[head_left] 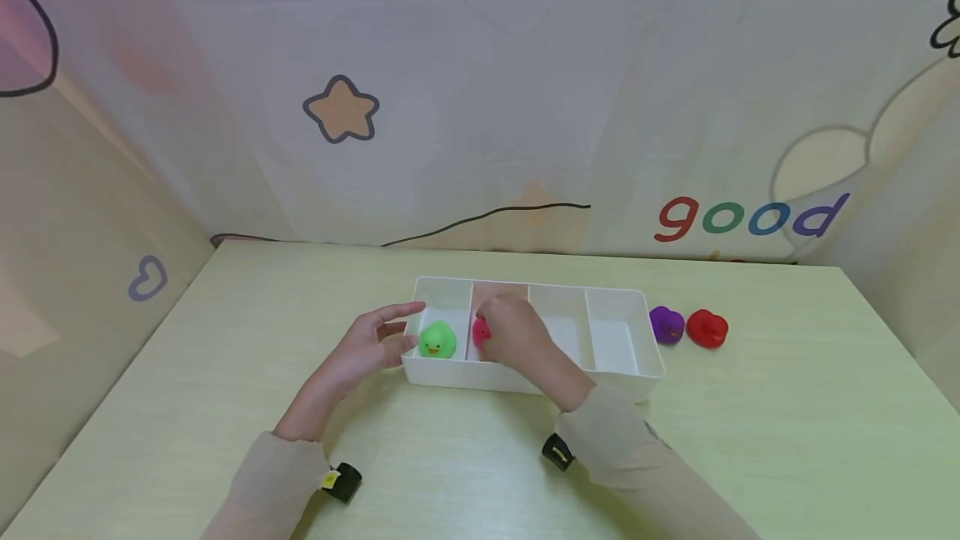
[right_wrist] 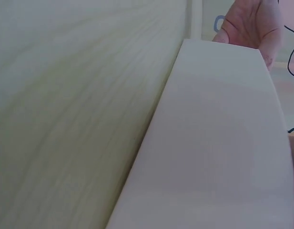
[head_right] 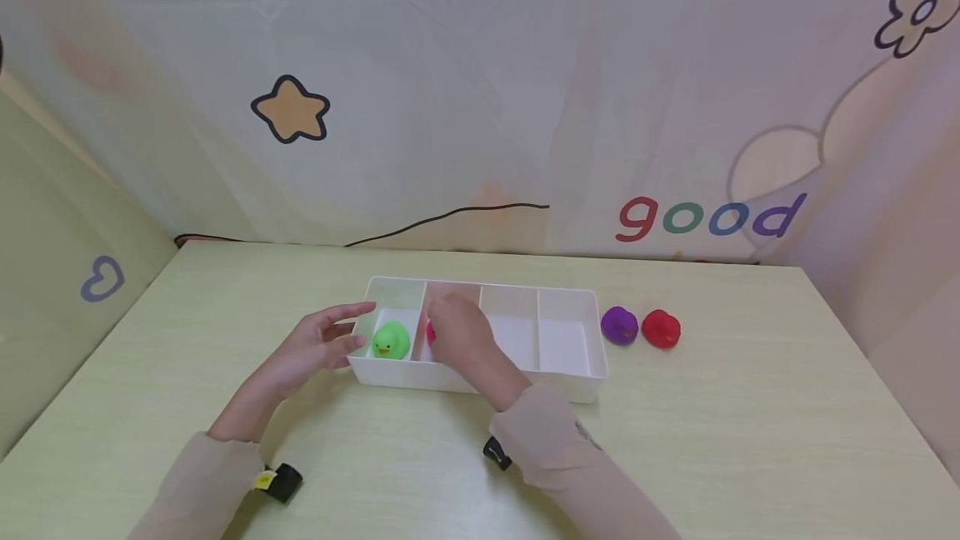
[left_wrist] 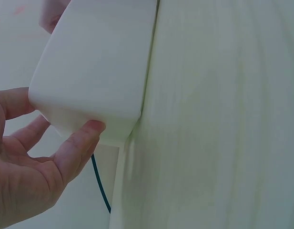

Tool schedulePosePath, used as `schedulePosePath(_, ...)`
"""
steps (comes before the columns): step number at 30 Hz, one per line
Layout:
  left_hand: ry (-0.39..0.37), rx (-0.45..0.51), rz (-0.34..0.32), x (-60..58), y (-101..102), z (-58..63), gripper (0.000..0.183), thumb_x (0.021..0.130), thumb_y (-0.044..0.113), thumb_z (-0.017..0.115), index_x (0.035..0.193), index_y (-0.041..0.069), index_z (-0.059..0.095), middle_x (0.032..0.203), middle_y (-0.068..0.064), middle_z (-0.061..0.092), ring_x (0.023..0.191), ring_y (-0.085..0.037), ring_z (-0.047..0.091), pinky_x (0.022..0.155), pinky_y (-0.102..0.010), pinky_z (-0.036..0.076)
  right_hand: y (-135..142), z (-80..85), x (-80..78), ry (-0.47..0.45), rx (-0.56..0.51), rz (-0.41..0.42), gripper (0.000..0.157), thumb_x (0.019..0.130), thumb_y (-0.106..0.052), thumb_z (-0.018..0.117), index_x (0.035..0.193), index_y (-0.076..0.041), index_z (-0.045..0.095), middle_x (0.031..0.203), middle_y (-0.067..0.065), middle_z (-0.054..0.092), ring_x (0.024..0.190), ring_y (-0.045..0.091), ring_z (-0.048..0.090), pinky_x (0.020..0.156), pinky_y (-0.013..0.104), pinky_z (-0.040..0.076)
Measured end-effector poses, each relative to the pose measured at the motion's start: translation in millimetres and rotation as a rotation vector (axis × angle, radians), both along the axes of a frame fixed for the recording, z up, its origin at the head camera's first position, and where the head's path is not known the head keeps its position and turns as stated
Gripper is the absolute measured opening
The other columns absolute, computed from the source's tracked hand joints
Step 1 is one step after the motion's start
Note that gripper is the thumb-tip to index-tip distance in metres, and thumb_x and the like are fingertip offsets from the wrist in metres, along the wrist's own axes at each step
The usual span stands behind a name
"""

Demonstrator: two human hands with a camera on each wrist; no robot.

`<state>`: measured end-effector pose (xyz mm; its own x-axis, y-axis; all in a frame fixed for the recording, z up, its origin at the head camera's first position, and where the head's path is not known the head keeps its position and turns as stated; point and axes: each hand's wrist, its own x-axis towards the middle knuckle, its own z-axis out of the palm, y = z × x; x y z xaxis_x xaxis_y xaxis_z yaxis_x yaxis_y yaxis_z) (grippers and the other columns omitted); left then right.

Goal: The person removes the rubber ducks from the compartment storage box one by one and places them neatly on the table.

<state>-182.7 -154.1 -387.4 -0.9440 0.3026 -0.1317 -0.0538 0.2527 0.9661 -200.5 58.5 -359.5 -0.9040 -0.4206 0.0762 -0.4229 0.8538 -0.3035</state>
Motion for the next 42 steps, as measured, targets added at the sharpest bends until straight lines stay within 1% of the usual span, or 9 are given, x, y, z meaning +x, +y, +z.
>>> schedulePosePath(4,-0.003,0.002,0.004,-0.3,0,0.3,0.048,0.089,0.005,0.053,0.136,0.011,0.043,0.139,-0.012,0.037,0.123,-0.033,0.039,0.084,-0.043,0.047,2,3.7,4.6,0.011,-0.059,0.006,0.012,0.069,-0.006,0.075,0.076,-0.003,0.066,0.062,0.002,0.053,0.064,0.017,0.045,0.052,0.02,0.038)
schedulePosePath(10,0.001,0.004,-0.002,-0.5,1,0.1,0.048,0.089,0.006,0.054,0.135,0.01,0.043,0.139,-0.014,0.037,0.123,-0.034,0.039,0.084,-0.043,0.047,7,8.2,9.1,0.013,-0.127,0.016,0.01,0.069,-0.003,0.075,0.075,-0.003,0.066,0.063,0.001,0.056,0.064,0.016,0.046,0.054,0.022,0.04)
schedulePosePath(12,-0.001,0.003,-0.006,-0.3,1,0.0,0.048,0.089,0.006,0.055,0.135,0.01,0.043,0.14,-0.015,0.036,0.124,-0.035,0.038,0.084,-0.042,0.047,10,8.6,10.4,0.037,-0.152,0.021,0.009,0.07,-0.003,0.074,0.07,-0.004,0.065,0.061,0.0,0.053,0.062,0.016,0.046,0.053,0.022,0.04)
schedulePosePath(16,0.001,0.003,-0.006,0.0,1,-0.4,0.048,0.089,0.007,0.055,0.135,0.009,0.043,0.141,-0.014,0.035,0.125,-0.035,0.036,0.084,-0.042,0.047,16,11.0,14.4,0.123,-0.208,0.04,0.007,0.069,-0.001,0.071,0.071,-0.005,0.065,0.063,0.0,0.056,0.062,0.016,0.047,0.056,0.024,0.041)
schedulePosePath(21,0.012,0.007,-0.007,0.3,1,-0.4,0.048,0.088,0.006,0.055,0.135,0.01,0.044,0.14,-0.012,0.036,0.125,-0.035,0.037,0.082,-0.042,0.048,27,18.0,20.0,0.203,-0.313,0.101,0.017,0.067,0.005,0.071,0.082,-0.002,0.07,0.075,0.004,0.064,0.068,0.016,0.054,0.061,0.025,0.046)
schedulePosePath(25,0.014,0.006,-0.006,-0.1,0,-0.5,0.048,0.088,0.007,0.055,0.135,0.011,0.044,0.141,-0.01,0.035,0.126,-0.034,0.036,0.083,-0.042,0.047,37,24.5,23.2,0.198,-0.367,0.118,0.024,0.068,0.004,0.073,0.091,0.0,0.07,0.085,0.007,0.067,0.076,0.018,0.059,0.067,0.027,0.05)
schedulePosePath(31,0.007,0.002,0.001,-0.3,0,0.0,0.048,0.088,0.007,0.055,0.135,0.012,0.044,0.142,-0.008,0.034,0.127,-0.033,0.035,0.084,-0.043,0.047,51,32.2,25.9,0.159,-0.426,0.09,0.03,0.067,0.004,0.074,0.097,0.002,0.069,0.097,0.014,0.066,0.085,0.024,0.062,0.072,0.033,0.053)
schedulePosePath(36,0.011,0.004,-0.005,-0.3,0,-0.7,0.049,0.088,0.007,0.055,0.135,0.012,0.044,0.142,-0.008,0.033,0.126,-0.033,0.036,0.084,-0.043,0.047,64,34.2,26.5,0.108,-0.492,0.063,0.033,0.068,0.003,0.075,0.1,0.003,0.068,0.096,0.014,0.067,0.085,0.025,0.063,0.073,0.034,0.053)
schedulePosePath(42,0.013,0.004,-0.007,-0.4,-1,-1.3,0.049,0.088,0.007,0.055,0.135,0.011,0.043,0.142,-0.009,0.034,0.127,-0.033,0.035,0.084,-0.043,0.047,82,37.3,28.0,0.053,-0.524,-0.018,0.033,0.071,0.001,0.074,0.103,0.0,0.068,0.098,0.013,0.067,0.088,0.026,0.063,0.075,0.038,0.052)
